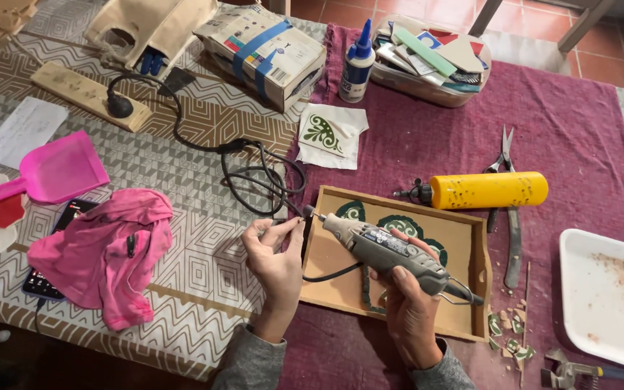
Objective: Applying glue and placing cut mosaic tiles onto a wooden tray to create a decorative design, including cutting pieces with nippers and sanding them with a rotary tool.
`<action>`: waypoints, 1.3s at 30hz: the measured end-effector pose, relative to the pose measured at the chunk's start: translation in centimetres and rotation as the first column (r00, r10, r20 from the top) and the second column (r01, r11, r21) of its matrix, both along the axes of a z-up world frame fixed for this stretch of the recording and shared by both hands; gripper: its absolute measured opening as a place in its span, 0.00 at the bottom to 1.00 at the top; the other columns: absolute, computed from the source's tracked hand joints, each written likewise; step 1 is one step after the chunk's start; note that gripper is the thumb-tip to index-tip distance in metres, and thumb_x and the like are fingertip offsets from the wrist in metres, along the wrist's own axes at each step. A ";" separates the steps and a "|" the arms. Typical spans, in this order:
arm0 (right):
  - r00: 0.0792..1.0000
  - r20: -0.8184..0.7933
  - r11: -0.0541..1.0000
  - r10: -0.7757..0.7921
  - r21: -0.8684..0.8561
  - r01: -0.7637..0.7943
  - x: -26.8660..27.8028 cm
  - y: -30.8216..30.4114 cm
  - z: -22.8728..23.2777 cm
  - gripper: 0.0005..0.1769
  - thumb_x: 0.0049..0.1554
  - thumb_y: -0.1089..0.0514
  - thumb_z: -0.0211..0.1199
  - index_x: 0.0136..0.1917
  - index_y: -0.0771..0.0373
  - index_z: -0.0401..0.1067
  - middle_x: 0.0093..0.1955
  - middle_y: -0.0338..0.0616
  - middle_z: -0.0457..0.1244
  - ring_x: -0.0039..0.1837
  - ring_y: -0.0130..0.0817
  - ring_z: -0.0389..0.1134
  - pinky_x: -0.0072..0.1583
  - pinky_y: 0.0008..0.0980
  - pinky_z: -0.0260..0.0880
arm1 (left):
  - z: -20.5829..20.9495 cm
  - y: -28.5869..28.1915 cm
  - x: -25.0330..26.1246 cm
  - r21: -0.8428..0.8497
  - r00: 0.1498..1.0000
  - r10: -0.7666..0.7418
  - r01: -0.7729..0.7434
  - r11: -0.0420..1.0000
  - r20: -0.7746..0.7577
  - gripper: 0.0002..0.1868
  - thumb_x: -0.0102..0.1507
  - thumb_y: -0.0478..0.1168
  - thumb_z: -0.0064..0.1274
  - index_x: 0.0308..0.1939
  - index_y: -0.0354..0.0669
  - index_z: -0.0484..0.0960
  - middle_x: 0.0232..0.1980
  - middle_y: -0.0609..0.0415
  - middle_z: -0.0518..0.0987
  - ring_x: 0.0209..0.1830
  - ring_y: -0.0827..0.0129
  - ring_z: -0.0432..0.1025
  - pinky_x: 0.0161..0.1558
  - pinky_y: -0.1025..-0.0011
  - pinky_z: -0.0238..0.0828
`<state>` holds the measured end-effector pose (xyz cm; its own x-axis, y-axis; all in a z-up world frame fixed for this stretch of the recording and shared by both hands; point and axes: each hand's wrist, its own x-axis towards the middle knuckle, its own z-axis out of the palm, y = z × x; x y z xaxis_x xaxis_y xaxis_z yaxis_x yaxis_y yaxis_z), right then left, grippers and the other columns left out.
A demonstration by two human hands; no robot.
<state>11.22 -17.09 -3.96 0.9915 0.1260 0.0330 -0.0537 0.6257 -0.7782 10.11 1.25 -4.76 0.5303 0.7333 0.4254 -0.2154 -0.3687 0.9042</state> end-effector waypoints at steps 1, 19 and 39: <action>1.000 0.001 1.000 -0.002 -0.001 0.002 0.1 -0.1 -0.1 0.33 0.51 0.66 0.61 0.69 0.60 0.58 0.76 0.57 0.55 0.65 0.52 0.66 0.54 0.35 0.78 | -0.1 0.0 0.1 -0.001 1.000 -0.002 0.002 1.000 0.001 0.25 0.58 0.29 0.64 0.48 0.37 0.62 0.40 0.49 0.87 0.34 0.72 0.80 0.41 0.78 0.78; 0.999 -0.040 1.000 0.008 0.015 -0.008 0.2 -0.2 -0.4 0.32 0.51 0.67 0.59 0.69 0.59 0.59 0.76 0.57 0.56 0.68 0.56 0.65 0.55 0.38 0.78 | -0.5 0.2 0.2 -0.062 0.997 -0.052 0.055 0.997 0.050 0.24 0.58 0.26 0.62 0.48 0.37 0.62 0.40 0.46 0.86 0.35 0.71 0.80 0.42 0.76 0.80; 0.998 -0.063 0.998 0.005 0.066 0.000 0.4 0.0 -0.5 0.33 0.51 0.66 0.60 0.70 0.61 0.57 0.76 0.57 0.56 0.65 0.52 0.66 0.53 0.34 0.78 | 0.1 0.2 0.1 -0.049 0.999 -0.033 0.032 0.998 -0.025 0.22 0.59 0.29 0.63 0.48 0.36 0.64 0.40 0.47 0.87 0.32 0.73 0.79 0.39 0.77 0.78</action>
